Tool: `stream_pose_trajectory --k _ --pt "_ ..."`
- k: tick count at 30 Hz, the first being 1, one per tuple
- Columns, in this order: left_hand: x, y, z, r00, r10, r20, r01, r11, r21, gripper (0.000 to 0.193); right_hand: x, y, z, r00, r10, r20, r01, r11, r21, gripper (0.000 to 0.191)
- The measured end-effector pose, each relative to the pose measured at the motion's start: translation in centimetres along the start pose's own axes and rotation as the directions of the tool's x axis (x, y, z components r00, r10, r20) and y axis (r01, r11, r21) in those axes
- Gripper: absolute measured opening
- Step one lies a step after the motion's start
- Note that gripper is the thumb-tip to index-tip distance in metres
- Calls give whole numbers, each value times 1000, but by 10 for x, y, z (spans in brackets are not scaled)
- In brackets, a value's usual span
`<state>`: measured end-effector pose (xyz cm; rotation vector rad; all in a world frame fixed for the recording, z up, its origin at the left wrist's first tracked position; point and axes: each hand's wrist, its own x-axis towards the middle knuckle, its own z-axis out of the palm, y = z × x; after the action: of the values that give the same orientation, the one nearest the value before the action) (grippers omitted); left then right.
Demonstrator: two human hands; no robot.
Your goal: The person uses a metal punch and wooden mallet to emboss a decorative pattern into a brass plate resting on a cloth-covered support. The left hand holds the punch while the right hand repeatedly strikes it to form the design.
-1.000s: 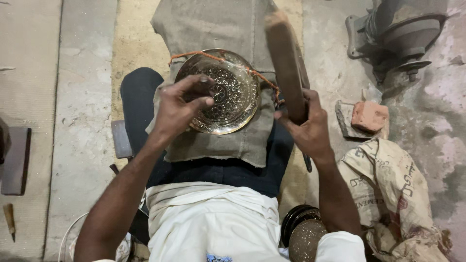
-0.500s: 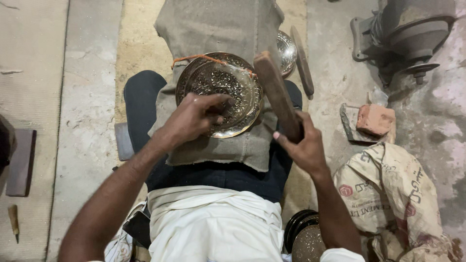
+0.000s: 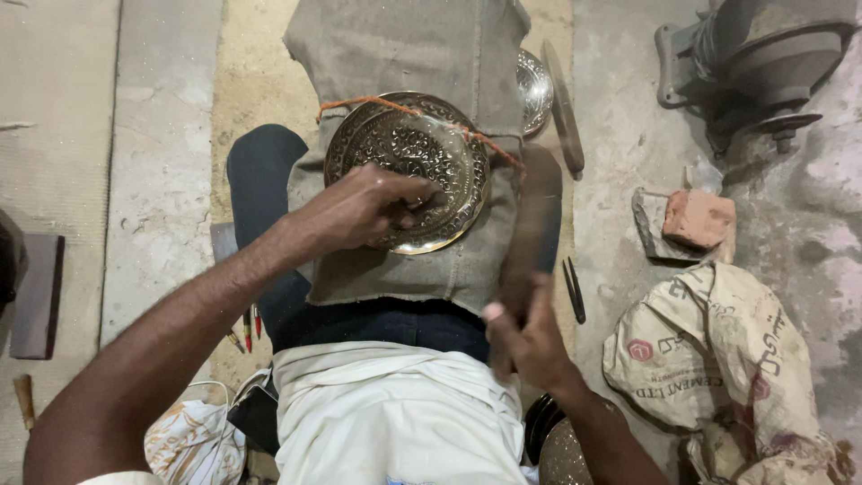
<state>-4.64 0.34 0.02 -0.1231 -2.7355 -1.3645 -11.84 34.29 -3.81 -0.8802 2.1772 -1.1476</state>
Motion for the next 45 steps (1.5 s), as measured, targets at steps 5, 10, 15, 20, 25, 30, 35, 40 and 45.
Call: stream_pose_trajectory --k 5,10,15,20,25,30,35,40,45 --pt "3 0 2 989 -117 94 112 992 61 46 -12 -8 23 997 -58 60 48 986 160 58" --pt "6 5 -1 988 -113 108 100 988 116 49 -19 -14 27 998 51 41 -59 970 237 54" --pt "-3 9 -4 994 -107 -14 107 993 -42 49 -15 -12 14 997 -51 63 35 970 241 50" --pt "-12 5 3 978 -127 -166 108 987 -120 50 -1 -13 -13 985 120 126 -136 983 127 42" --pt "-15 -6 14 972 -122 -199 105 990 -95 49 17 -28 -19 996 -66 64 38 931 363 47" --pt "-16 -14 19 971 -124 -205 99 987 -127 49 40 -52 -46 918 304 255 -241 938 -249 51" --pt "-15 -12 20 965 -60 -255 44 997 -69 51 44 -63 -53 973 56 226 -5 975 -223 58" --pt "-16 -8 17 966 -68 -251 52 996 -71 51 39 -57 -54 966 -120 227 168 964 -205 58" --pt "-16 -8 15 965 -105 -240 89 993 -75 50 39 -52 -52 959 -203 198 222 971 -83 55"
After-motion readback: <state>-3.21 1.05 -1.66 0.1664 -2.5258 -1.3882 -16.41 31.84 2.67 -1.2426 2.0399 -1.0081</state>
